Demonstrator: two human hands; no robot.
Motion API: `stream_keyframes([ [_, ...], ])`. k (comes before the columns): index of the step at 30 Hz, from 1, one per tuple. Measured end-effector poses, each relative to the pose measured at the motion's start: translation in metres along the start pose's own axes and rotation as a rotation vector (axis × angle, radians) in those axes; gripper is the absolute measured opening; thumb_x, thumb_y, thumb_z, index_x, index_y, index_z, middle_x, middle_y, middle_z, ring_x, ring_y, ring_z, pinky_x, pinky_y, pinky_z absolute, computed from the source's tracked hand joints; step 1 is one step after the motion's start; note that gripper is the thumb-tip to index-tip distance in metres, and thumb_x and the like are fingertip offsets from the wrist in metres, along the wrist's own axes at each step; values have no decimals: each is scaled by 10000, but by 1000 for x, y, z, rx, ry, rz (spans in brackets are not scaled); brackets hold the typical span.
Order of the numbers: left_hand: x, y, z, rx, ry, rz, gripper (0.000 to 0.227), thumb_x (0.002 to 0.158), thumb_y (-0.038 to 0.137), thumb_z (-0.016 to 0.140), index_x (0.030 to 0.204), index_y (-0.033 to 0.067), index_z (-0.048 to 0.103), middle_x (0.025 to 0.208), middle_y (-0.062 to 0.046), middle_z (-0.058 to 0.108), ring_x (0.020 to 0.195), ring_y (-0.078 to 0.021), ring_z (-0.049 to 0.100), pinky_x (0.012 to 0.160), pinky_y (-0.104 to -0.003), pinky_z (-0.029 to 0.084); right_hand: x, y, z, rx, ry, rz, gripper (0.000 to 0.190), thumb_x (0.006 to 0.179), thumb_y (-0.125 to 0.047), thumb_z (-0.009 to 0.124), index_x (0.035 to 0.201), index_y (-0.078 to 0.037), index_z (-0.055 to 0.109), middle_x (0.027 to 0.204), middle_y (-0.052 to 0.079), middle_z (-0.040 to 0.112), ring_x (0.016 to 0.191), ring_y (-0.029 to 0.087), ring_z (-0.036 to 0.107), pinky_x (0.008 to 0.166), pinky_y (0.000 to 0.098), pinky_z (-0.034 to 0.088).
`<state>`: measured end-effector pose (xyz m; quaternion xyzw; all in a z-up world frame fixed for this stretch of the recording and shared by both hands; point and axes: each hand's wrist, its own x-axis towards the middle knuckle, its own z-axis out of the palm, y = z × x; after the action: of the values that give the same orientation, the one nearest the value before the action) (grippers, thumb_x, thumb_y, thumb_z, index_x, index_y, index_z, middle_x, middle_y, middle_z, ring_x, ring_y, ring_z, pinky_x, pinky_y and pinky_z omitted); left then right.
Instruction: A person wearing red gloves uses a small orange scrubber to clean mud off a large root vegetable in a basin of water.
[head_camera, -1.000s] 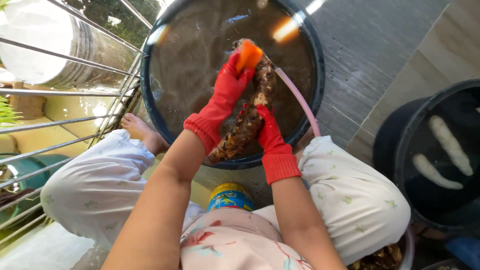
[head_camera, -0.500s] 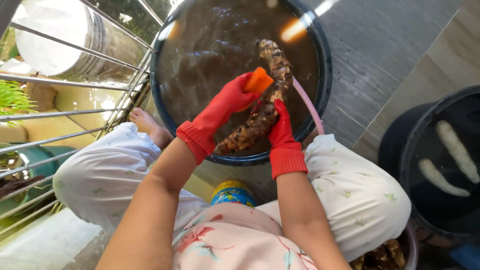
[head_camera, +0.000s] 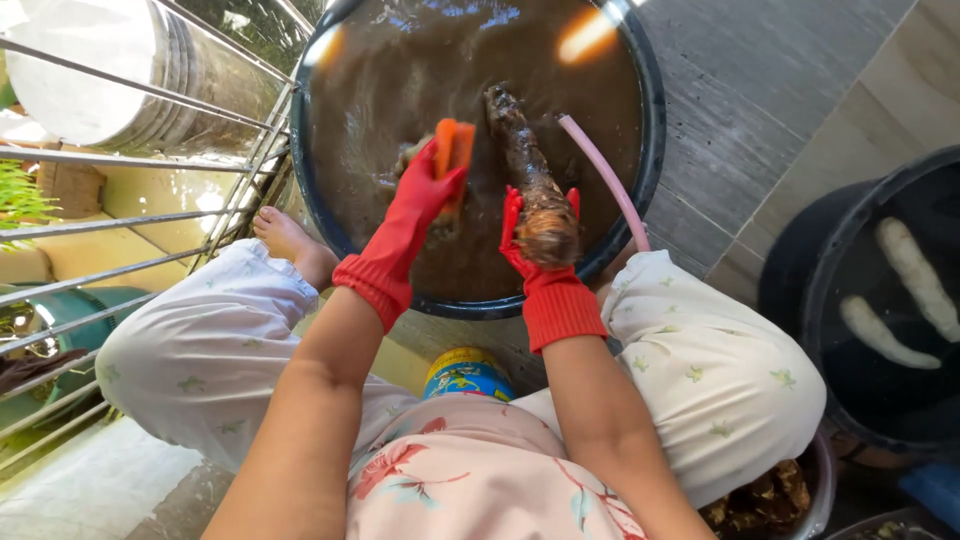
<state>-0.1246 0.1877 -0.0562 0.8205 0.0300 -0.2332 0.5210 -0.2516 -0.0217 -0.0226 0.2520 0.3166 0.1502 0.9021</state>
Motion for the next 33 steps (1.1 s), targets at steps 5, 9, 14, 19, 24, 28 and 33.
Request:
stream_keyframes([
  [5, 19, 106, 17, 266, 65, 144, 722, 878, 591, 744, 1502, 367, 459, 1312, -113, 657, 1211, -352, 664, 1079, -438, 544, -16, 37, 16, 2, -51, 128, 1083, 612, -567, 893, 1496, -111, 463, 1235, -26, 664, 1081, 91, 666, 1026, 263, 542],
  [9, 31, 130, 35, 506, 38, 157, 645, 844, 649, 713, 1435, 528, 484, 1129, -40, 745, 1107, -285, 731, 1036, -413, 571, -21, 49, 13, -115, -141, 151, 1061, 689, -654, 821, 1516, -99, 455, 1284, 46, 633, 1154, 160, 639, 1070, 333, 511],
  [14, -11, 75, 21, 515, -63, 267, 705, 928, 414, 647, 1555, 463, 328, 1188, -111, 726, 1082, -396, 689, 918, -476, 560, -34, 77, 33, -14, -248, 171, 902, 771, -552, 838, 1467, -82, 510, 1227, 107, 669, 1107, 235, 672, 1010, 399, 567],
  [19, -14, -27, -14, 760, -68, 108, 692, 867, 496, 701, 1508, 477, 440, 1177, -77, 724, 1101, -312, 716, 1007, -404, 580, -26, 49, 14, 47, -194, 110, 1040, 663, -529, 900, 1499, -101, 454, 1175, 11, 643, 1061, 140, 670, 1018, 323, 546],
  [24, 4, -49, -48, 336, 289, -17, 740, 946, 361, 705, 1592, 290, 351, 1273, -265, 638, 1194, -458, 638, 1073, -499, 538, -37, 51, 28, 134, -263, 173, 1070, 715, -485, 873, 1569, -75, 376, 1269, 51, 649, 1086, 141, 678, 1010, 295, 540],
  [28, 8, -57, -10, 263, 326, -89, 910, 852, 324, 771, 1615, 246, 282, 1241, -320, 653, 1193, -451, 663, 1064, -493, 543, -21, 41, -5, 215, -174, 207, 1110, 660, -472, 900, 1547, -67, 370, 1332, 36, 625, 1134, 137, 658, 1044, 302, 509],
  [33, 12, 12, 18, 109, 142, 23, 755, 846, 393, 776, 1531, 335, 465, 1361, -136, 657, 1264, -339, 645, 1078, -415, 545, -4, 24, -20, 225, -36, 150, 1010, 709, -431, 883, 1486, 2, 406, 1472, 160, 535, 1209, 257, 657, 1083, 371, 536],
])
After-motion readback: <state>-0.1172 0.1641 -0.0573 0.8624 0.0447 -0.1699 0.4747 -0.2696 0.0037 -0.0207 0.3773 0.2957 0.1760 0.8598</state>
